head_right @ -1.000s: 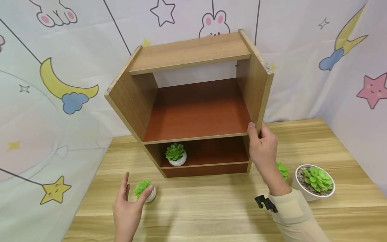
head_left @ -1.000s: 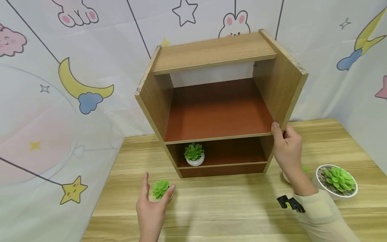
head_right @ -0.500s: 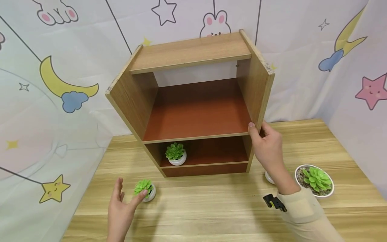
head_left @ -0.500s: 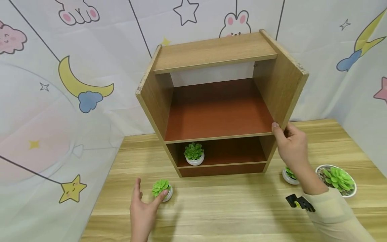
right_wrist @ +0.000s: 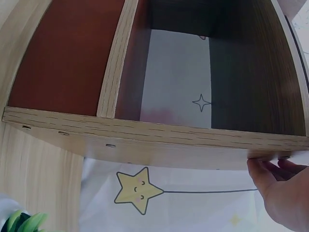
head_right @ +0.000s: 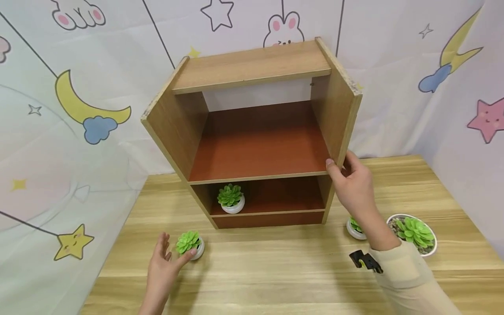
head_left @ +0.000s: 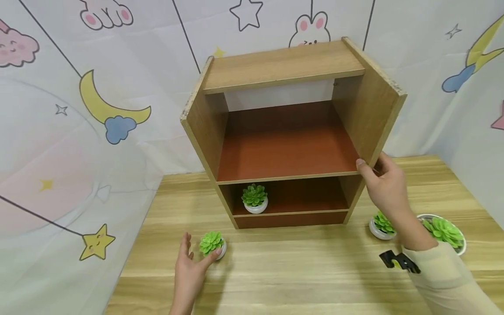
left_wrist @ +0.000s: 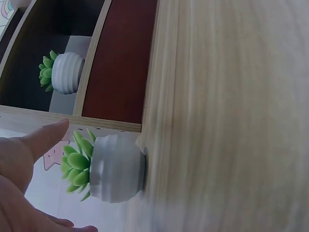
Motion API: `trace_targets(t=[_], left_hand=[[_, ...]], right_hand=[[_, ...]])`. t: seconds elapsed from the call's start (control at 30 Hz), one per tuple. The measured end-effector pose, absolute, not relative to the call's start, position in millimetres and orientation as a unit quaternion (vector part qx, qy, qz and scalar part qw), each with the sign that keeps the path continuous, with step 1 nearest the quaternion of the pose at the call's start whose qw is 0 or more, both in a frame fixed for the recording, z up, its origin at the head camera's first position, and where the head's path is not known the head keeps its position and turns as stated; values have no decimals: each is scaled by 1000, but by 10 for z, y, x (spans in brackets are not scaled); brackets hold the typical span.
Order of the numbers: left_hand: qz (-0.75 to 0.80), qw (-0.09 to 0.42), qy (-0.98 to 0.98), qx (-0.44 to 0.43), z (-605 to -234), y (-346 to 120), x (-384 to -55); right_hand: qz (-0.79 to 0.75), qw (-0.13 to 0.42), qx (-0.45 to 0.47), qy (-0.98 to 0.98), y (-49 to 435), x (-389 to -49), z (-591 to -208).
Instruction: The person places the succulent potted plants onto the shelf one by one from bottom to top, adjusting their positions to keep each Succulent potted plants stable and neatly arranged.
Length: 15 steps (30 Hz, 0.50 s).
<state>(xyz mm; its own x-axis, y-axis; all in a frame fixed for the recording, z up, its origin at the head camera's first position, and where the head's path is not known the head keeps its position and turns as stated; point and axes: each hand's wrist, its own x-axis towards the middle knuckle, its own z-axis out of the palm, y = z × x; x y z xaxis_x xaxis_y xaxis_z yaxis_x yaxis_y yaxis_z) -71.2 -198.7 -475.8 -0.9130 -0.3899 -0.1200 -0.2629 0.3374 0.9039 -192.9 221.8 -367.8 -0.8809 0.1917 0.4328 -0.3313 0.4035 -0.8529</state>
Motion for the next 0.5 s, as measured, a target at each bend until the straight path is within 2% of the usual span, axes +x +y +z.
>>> trace_targets(t=[0.5], left_hand=[[-560,48,-806,188,-4883,-2012,-765]], right_hand=[[558,213,52,-800,2228,-1927,-3640]])
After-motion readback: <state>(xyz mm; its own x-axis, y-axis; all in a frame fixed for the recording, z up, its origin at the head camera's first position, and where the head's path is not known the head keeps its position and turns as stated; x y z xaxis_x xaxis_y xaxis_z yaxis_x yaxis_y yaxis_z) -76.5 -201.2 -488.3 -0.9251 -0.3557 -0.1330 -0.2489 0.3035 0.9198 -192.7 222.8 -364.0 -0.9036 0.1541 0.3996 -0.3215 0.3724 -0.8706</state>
